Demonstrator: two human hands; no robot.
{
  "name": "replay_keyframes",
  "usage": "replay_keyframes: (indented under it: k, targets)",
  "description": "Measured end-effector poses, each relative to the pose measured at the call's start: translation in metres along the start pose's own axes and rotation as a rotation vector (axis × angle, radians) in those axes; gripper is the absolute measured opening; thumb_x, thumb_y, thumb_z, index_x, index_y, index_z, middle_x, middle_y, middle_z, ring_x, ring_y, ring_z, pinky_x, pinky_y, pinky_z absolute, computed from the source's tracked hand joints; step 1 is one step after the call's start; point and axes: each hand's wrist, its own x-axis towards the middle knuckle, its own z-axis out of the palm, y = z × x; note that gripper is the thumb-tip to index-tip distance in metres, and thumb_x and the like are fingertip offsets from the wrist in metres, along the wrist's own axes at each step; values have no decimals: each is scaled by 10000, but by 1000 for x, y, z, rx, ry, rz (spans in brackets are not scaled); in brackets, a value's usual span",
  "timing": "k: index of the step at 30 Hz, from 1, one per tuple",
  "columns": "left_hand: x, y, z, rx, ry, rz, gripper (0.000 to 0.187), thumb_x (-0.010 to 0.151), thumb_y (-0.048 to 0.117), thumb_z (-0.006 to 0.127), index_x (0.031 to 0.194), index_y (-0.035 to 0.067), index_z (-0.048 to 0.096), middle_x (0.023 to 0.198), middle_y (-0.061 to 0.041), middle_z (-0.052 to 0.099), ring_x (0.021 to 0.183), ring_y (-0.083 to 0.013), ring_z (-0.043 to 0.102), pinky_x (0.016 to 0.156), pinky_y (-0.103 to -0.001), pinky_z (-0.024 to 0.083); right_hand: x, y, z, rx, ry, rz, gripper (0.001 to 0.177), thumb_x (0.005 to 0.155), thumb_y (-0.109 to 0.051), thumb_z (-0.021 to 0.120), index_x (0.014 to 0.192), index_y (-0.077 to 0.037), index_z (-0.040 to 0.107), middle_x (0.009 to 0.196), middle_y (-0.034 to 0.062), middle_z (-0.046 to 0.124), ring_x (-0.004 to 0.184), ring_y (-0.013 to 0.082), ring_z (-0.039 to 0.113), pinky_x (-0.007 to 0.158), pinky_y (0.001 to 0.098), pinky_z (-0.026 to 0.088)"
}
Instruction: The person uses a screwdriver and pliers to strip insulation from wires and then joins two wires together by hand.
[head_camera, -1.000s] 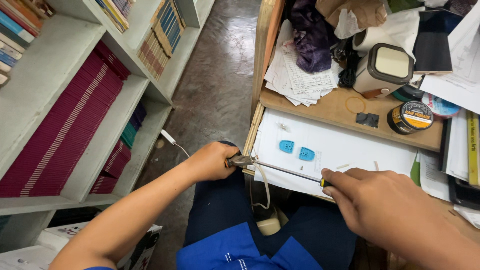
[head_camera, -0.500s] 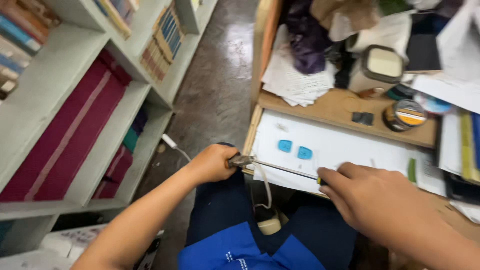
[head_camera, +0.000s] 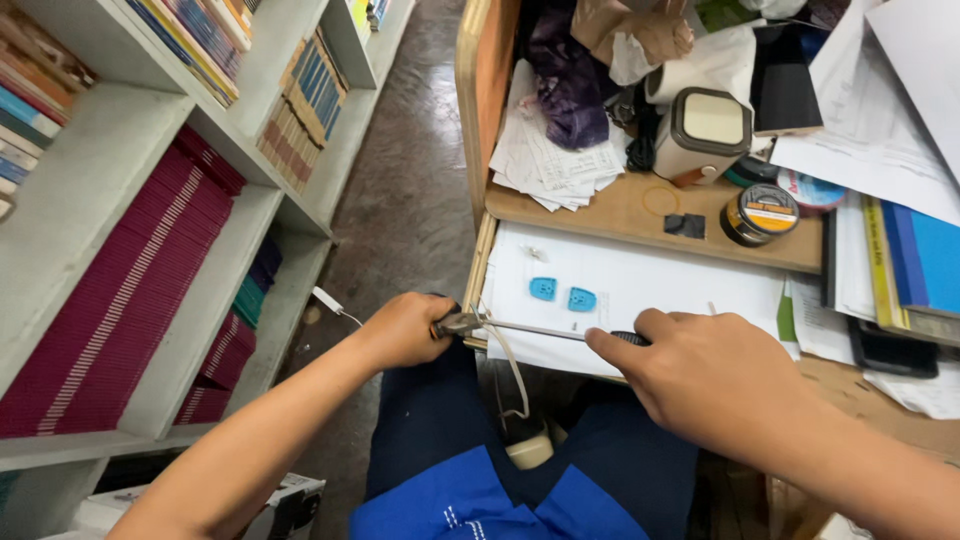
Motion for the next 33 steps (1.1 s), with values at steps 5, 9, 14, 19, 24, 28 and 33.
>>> replay_keyframes:
  k: [5, 9, 14, 19, 24, 28, 33]
  targets:
    - [3, 5, -9, 39, -46, -23, 131, 787, 236, 603, 751, 120, 553, 725, -152, 669, 766, -456, 651, 639, -546, 461, 4, 0, -6, 4, -109, 13, 478, 937, -358, 528, 1415, -370, 516, 923, 46, 686, 707, 412, 736, 529, 599, 597]
    - [2, 3, -6, 34, -68, -21, 123, 785, 231, 599, 767, 121, 548, 749, -148, 672, 775, -457, 648, 648, -549, 463, 4, -1, -7, 40, -116, 55, 472, 932, -353, 517, 1401, -408, 529, 920, 26, 698, 706, 421, 739, 522, 596, 584]
    - [3, 6, -8, 45, -87, -41, 120, 786, 234, 593, 778, 120, 556, 763, -157, 683, 793, -461, 655, 654, -558, 468, 7, 0, -5, 116, -149, 130, 426, 950, -452, 520, 1373, -476, 560, 969, -24, 724, 764, 437, 738, 611, 613, 586]
    - [3, 4, -7, 23, -58, -28, 139, 777, 237, 619, 768, 123, 540, 741, -146, 665, 764, -440, 648, 625, -544, 450, 10, 2, -6, 143, -154, 131, 413, 967, -445, 505, 1374, -469, 571, 961, -47, 743, 762, 436, 737, 630, 602, 577]
    - [1, 6, -10, -15, -88, -85, 134, 763, 224, 621, 728, 133, 528, 725, -131, 664, 742, -431, 639, 630, -514, 449, 6, -1, -2, 140, -193, 167, 281, 1020, -494, 479, 1021, -233, 583, 887, 4, 696, 775, 395, 698, 679, 549, 542]
    - [2, 4, -9, 68, -99, -40, 140, 783, 265, 631, 771, 139, 572, 772, -150, 691, 806, -460, 655, 663, -547, 465, 4, -4, -9, 131, -151, 145, 249, 1012, -455, 509, 1035, -223, 596, 857, 19, 701, 764, 403, 703, 717, 593, 543]
    - [2, 9, -13, 50, -141, -116, 125, 786, 232, 631, 768, 137, 553, 765, -114, 676, 750, -408, 642, 652, -506, 461, 1, -4, -12, 217, -187, 159, 245, 1041, -436, 504, 1046, -212, 602, 869, 37, 695, 801, 400, 686, 768, 619, 528]
